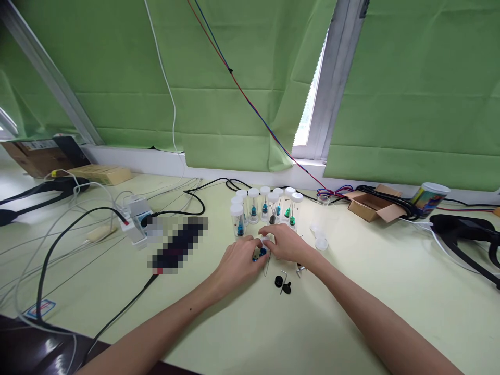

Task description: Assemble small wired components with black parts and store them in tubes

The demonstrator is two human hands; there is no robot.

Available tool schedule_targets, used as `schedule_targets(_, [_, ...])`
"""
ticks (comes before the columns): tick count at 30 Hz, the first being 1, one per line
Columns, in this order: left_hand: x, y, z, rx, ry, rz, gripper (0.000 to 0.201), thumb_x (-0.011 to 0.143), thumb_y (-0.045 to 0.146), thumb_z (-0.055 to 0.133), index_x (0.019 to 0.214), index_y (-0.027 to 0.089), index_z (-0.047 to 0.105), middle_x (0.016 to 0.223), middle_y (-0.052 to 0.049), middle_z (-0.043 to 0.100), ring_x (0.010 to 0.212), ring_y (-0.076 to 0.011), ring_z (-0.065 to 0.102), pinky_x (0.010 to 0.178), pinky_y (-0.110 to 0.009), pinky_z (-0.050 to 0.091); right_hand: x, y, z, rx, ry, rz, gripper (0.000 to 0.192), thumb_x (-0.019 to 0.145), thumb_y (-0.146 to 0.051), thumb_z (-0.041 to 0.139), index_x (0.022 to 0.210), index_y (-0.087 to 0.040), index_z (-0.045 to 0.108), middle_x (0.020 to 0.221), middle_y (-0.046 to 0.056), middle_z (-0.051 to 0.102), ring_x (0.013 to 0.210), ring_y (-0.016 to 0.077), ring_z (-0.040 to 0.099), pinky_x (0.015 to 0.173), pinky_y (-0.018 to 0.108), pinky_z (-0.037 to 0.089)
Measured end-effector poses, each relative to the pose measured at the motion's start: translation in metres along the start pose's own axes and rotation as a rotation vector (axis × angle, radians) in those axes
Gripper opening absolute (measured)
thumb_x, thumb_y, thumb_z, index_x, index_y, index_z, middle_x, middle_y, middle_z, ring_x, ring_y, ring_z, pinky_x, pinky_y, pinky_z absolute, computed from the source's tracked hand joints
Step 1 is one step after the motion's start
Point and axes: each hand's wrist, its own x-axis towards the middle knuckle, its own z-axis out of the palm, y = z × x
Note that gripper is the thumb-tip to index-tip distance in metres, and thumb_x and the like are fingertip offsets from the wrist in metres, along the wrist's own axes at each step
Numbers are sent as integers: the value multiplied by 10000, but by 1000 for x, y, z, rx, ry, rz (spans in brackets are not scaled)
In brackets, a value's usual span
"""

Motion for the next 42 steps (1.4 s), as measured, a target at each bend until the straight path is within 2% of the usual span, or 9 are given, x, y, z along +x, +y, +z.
schedule_targets(4, [1,-2,3,34,-10,-11,219,873,303,488,913,173,659,908,-91,651,782,-243,652,633,-305,414,1,4,1,-7,8,12,254,895,-219,487,1051,-229,688,970,41,731,707,178,631,667,300,474])
schedule_targets(8, [0,-4,4,47,-7,1,198,871,294,488,873,176,647,884,-75,632,748,-232,638,607,-300,395,2,9,3,-49,39,-18,248,910,-201,476,1027,-223,693,974,61,736,869,216,664,754,319,483])
schedule_targets(11, [0,-4,3,59,-10,3,190,868,291,490,831,172,633,873,-75,624,743,-231,629,592,-295,376,3,11,3,-100,47,-8,242,917,-194,474,1020,-217,691,969,69,739,905,232,670,773,322,481])
schedule_targets(17, [2,-4,5,93,-58,-19,172,858,260,490,772,173,610,850,-71,625,709,-212,614,575,-292,355,3,8,1,-183,35,58,252,943,-180,439,989,-208,685,869,69,730,823,217,672,711,277,449])
schedule_targets(22, [3,-4,6,122,-49,-3,190,871,237,465,776,171,616,845,-81,629,715,-221,615,580,-303,357,3,4,-2,-298,-7,118,275,968,-174,385,964,-202,659,796,59,692,750,193,644,643,250,398])
schedule_targets(29, [3,-2,3,83,-18,18,206,896,240,450,769,167,596,838,-76,632,704,-222,618,558,-297,328,3,3,-3,-414,-31,197,290,956,-137,360,760,-191,566,655,37,579,604,168,551,525,248,283])
schedule_targets(37, [2,-2,3,16,32,33,201,918,265,451,807,168,587,859,-73,627,731,-217,607,591,-296,354,4,1,-3,-498,-79,316,282,966,-147,386,734,-168,545,664,59,551,582,165,554,491,255,251])
schedule_targets(42, [2,-1,1,-63,92,64,151,927,237,445,922,179,584,906,-57,621,743,-201,599,628,-295,379,2,-1,-5,-523,-108,327,279,979,-177,384,774,-161,573,716,83,591,626,187,588,500,258,263])
